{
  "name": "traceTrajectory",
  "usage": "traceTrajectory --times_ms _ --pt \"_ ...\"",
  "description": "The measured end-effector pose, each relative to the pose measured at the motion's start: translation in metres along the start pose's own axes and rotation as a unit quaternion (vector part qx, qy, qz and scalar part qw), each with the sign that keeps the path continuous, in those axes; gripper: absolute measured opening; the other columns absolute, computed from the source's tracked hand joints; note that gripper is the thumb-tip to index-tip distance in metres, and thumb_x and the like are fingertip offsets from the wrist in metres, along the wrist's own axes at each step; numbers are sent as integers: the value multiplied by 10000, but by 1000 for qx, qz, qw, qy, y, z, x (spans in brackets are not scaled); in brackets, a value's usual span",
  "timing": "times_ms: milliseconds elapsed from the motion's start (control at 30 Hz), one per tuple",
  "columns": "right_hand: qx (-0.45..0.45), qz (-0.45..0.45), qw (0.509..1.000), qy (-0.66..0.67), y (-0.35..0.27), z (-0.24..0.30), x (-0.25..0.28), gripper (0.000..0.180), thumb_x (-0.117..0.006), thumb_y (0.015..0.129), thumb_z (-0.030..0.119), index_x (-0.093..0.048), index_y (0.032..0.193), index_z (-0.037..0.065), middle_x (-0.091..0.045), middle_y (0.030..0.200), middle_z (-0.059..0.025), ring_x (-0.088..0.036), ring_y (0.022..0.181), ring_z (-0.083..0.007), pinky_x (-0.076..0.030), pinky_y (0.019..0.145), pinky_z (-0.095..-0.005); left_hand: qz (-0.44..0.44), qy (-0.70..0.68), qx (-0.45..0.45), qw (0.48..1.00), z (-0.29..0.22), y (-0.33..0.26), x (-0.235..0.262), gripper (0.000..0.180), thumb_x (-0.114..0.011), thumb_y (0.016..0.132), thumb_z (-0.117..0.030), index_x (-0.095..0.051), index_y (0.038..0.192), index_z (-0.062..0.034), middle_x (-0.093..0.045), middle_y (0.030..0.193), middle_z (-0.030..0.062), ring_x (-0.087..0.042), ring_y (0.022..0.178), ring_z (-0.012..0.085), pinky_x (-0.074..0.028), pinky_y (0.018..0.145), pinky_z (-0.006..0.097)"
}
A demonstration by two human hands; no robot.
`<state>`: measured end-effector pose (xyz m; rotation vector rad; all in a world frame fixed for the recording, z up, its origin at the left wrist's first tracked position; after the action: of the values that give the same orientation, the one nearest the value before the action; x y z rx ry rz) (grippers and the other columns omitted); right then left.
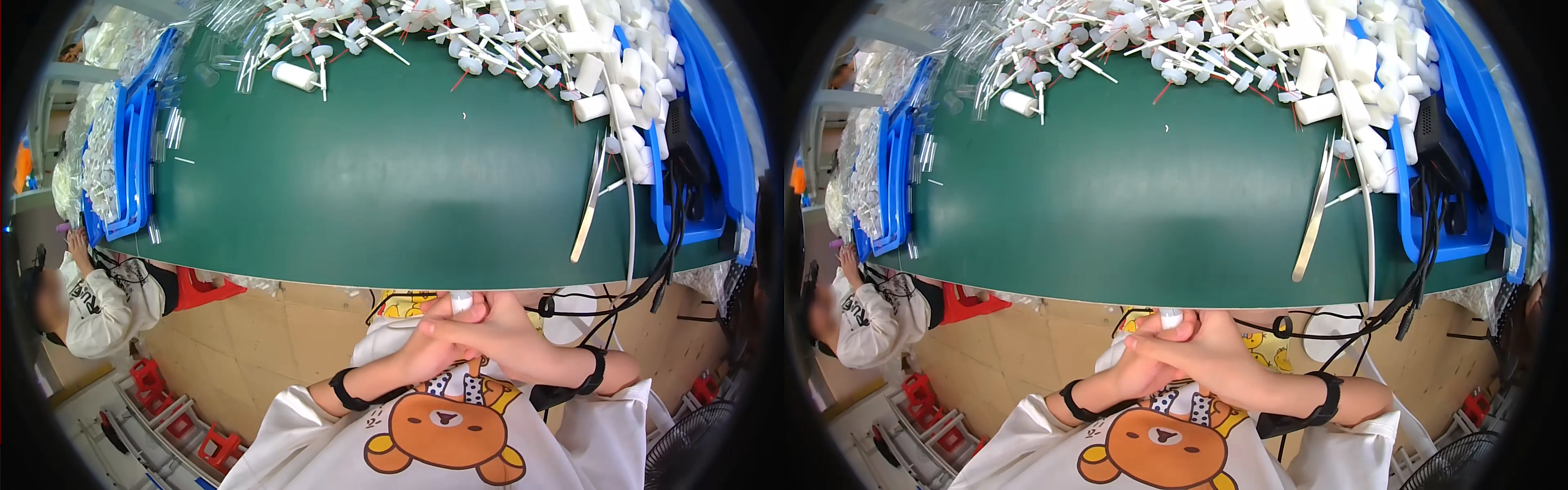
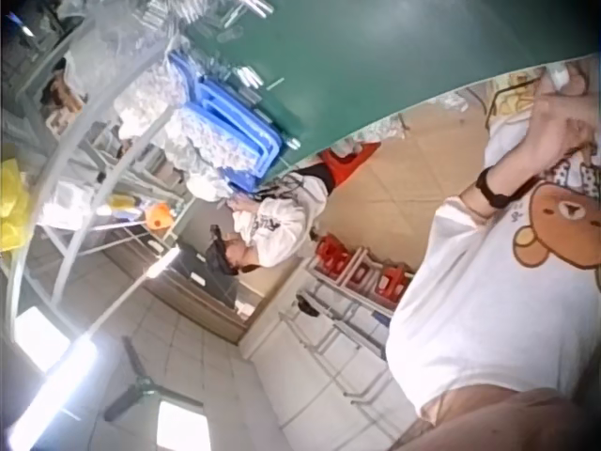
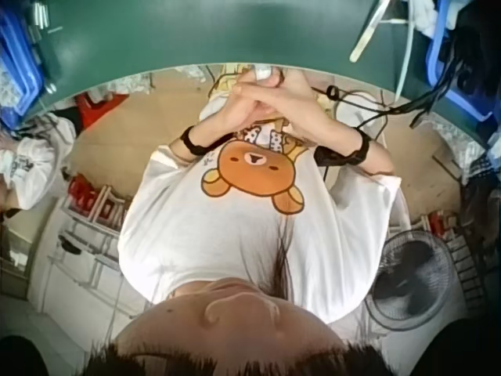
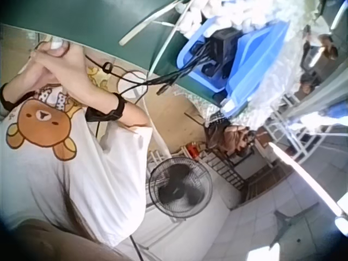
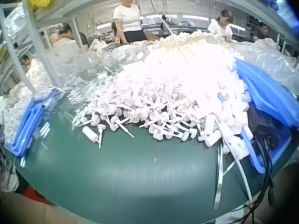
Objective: The person repeatedly picks small white cylindrical components and clear plastic tubes from a table, inserts the tubes into the cylinders, and places the assembled units back on the table. The process is continuous and repetitive throughout the clip.
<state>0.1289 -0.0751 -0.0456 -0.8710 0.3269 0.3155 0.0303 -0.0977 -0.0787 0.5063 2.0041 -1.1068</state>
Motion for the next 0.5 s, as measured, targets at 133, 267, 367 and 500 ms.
traceTrajectory --times_ms 133,267,367,500 --pt "-81 45 996 -4 -13 -3 1 533 -735 771 188 -448 1173 -13 -598 924 -58 -577 688 -81 -479 530 -195 95 15 13 995 -11 -13 -4 192 -401 947 -294 -403 987 -106 -494 801 70 -484 631 157 -399 559 272" --pt "-57 72 996 18 -19 -11 -2 495 -715 795 189 -452 1173 5 -588 918 -37 -570 676 -67 -484 592 -195 79 -3 12 997 -4 -23 4 271 -406 934 -337 -366 1079 -111 -478 815 86 -483 647 179 -405 586 284" --pt "-54 75 996 -3 -17 -21 0 474 -699 811 203 -447 1169 21 -575 948 -27 -567 731 -55 -477 618 -194 102 -23 8 994 -4 -28 5 299 -382 953 -315 -335 1163 -107 -478 925 78 -494 801 175 -418 694 312" --pt "-83 53 995 6 -15 -17 -8 455 -685 823 213 -440 1158 27 -556 1020 -33 -555 841 -59 -467 658 -200 56 -98 22 993 3 -31 17 297 -381 970 -316 -380 1153 -83 -485 984 69 -499 867 167 -411 765 325"
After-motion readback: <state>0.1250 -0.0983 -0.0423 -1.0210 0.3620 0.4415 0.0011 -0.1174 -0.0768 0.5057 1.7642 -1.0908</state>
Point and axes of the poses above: each hand's wrist, its own y-axis towards the middle knuckle, its own x-axis out of the back of the hand, z = x × y, the point moved 3 cm from there along y, towards the middle knuckle
